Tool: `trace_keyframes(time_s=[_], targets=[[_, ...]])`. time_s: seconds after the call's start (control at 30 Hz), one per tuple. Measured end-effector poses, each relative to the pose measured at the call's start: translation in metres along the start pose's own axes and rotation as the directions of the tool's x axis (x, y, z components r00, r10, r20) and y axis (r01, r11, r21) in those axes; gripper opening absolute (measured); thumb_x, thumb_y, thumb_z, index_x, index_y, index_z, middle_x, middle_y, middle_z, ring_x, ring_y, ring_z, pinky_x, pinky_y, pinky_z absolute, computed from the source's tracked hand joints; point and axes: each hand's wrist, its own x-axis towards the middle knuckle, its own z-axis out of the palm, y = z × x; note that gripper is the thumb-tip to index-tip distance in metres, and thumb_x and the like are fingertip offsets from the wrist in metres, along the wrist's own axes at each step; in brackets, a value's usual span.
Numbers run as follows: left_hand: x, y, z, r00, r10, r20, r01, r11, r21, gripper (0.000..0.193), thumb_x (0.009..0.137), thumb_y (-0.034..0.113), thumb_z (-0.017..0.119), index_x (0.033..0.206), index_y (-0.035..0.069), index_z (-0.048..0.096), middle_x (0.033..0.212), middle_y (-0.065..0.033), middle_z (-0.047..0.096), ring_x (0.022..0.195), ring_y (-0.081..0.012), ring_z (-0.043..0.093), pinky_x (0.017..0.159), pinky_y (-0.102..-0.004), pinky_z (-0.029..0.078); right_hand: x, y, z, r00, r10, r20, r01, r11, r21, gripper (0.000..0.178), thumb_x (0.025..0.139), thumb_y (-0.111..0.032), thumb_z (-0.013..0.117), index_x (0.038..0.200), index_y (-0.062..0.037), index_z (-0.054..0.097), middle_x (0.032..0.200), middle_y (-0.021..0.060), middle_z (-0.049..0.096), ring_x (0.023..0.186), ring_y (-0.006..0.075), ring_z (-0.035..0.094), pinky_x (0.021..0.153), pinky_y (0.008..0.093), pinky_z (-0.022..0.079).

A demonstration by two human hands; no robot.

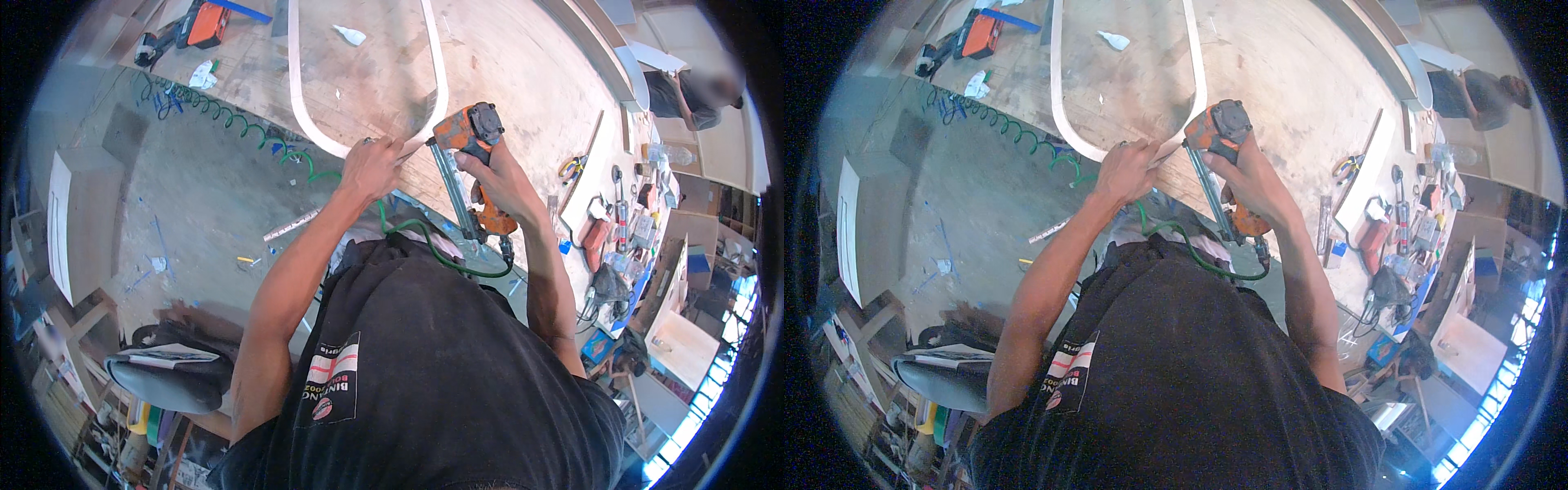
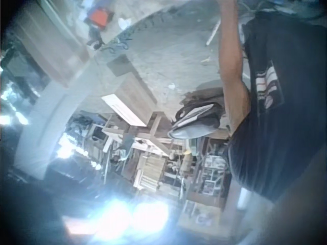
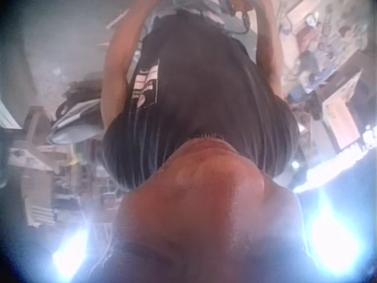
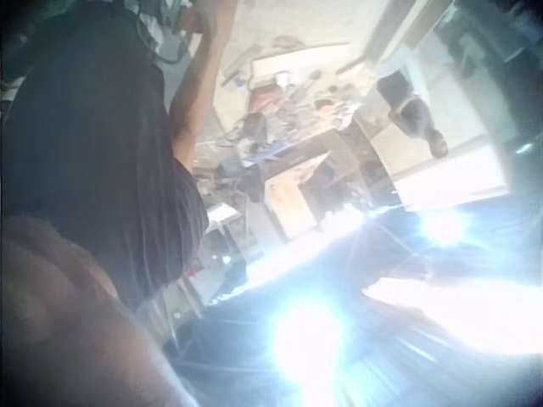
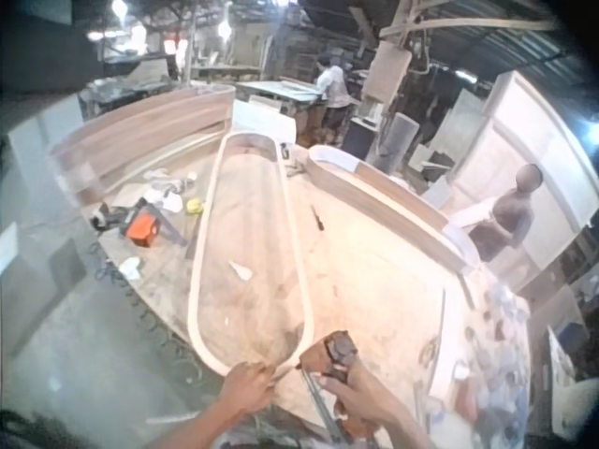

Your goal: The person uses a pneumatic nail gun to fasten a curved white trim piece along the edge of a large wooden frame on a workbench. They repeatedly position the trim and drive nails along its length, working around the curved corners.

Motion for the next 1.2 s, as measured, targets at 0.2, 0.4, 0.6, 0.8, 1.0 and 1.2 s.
trace_keyframes(time_s=[0.2, 0.4, 0.6, 0.8, 1.0, 1.2], targets=[[0.0, -0.002, 0.004, 1.0, 0.006, -0.028, -0.006, 1.0, 0.006, 0.048, 0.084, 0.015, 0.075, 0.129, 0.003, 0.068, 0.107, -0.0193, 0.073, 0.097, -0.0407, 0.073, 0.086, -0.0521, 0.058, 0.006, 0.001, 0.0, 0.998, -0.068, 0.015, 0.068, 0.997, -0.037, 0.066, 0.103, -0.024, 0.069, 0.153, 0.0014, 0.035, 0.119, 0.0168, 0.068, 0.083, 0.0172, 0.067, 0.063, 0.0334, 0.056], [0.0, -0.003, 0.006, 0.999, 0.011, -0.05, -0.01, 1.0, 0.015, 0.047, 0.082, 0.014, 0.075, 0.128, 0.003, 0.069, 0.107, -0.0189, 0.074, 0.095, -0.0402, 0.073, 0.085, -0.052, 0.059, 0.011, 0.003, 0.0, 0.995, -0.094, 0.014, 0.095, 0.99, -0.105, 0.067, 0.103, -0.027, 0.069, 0.153, 0.0027, 0.035, 0.113, 0.0172, 0.068, 0.076, 0.0171, 0.067, 0.062, 0.0337, 0.056], [0.002, -0.003, 0.006, 1.0, -0.017, 0.003, 0.017, 0.999, 0.03, 0.05, 0.08, 0.012, 0.074, 0.129, 0.004, 0.069, 0.108, -0.0195, 0.074, 0.095, -0.0398, 0.074, 0.085, -0.0511, 0.059, 0.013, 0.001, -0.002, 0.999, -0.038, 0.03, 0.041, 0.992, -0.118, 0.071, 0.103, -0.029, 0.071, 0.152, 0.0046, 0.033, 0.101, 0.0158, 0.068, 0.065, 0.0181, 0.066, 0.058, 0.034, 0.054], [0.0, -0.002, 0.004, 1.0, 0.012, -0.029, -0.011, 1.0, 0.02, 0.048, 0.08, 0.012, 0.073, 0.128, 0.004, 0.068, 0.108, -0.0189, 0.074, 0.096, -0.0409, 0.073, 0.085, -0.0514, 0.058, 0.018, 0.005, -0.004, 0.999, -0.033, 0.018, 0.036, 0.987, -0.159, 0.071, 0.103, -0.031, 0.071, 0.152, 0.0036, 0.033, 0.102, 0.0136, 0.068, 0.066, 0.0164, 0.065, 0.056, 0.0323, 0.053], [0.0, -0.005, 0.004, 1.0, 0.007, -0.022, -0.006, 0.999, 0.041, 0.044, 0.084, 0.016, 0.07, 0.126, 0.003, 0.069, 0.107, -0.0197, 0.073, 0.094, -0.0429, 0.072, 0.086, -0.0524, 0.058, 0.018, 0.007, -0.013, 0.998, -0.069, -0.001, 0.069, 0.997, -0.035, 0.073, 0.103, -0.03, 0.072, 0.153, 0.0038, 0.031, 0.106, 0.0157, 0.068, 0.062, 0.0187, 0.065, 0.056, 0.0339, 0.053], [0.001, -0.004, 0.006, 1.0, -0.002, -0.012, 0.002, 0.998, 0.056, 0.044, 0.08, 0.007, 0.065, 0.124, 0.0, 0.07, 0.108, -0.0192, 0.074, 0.097, -0.039, 0.074, 0.088, -0.0506, 0.056, 0.015, 0.012, -0.016, 0.997, -0.081, 0.002, 0.081, 0.996, -0.047, 0.072, 0.103, -0.03, 0.071, 0.154, 0.0014, 0.031, 0.106, 0.0157, 0.068, 0.063, 0.0173, 0.064, 0.057, 0.0329, 0.054]])
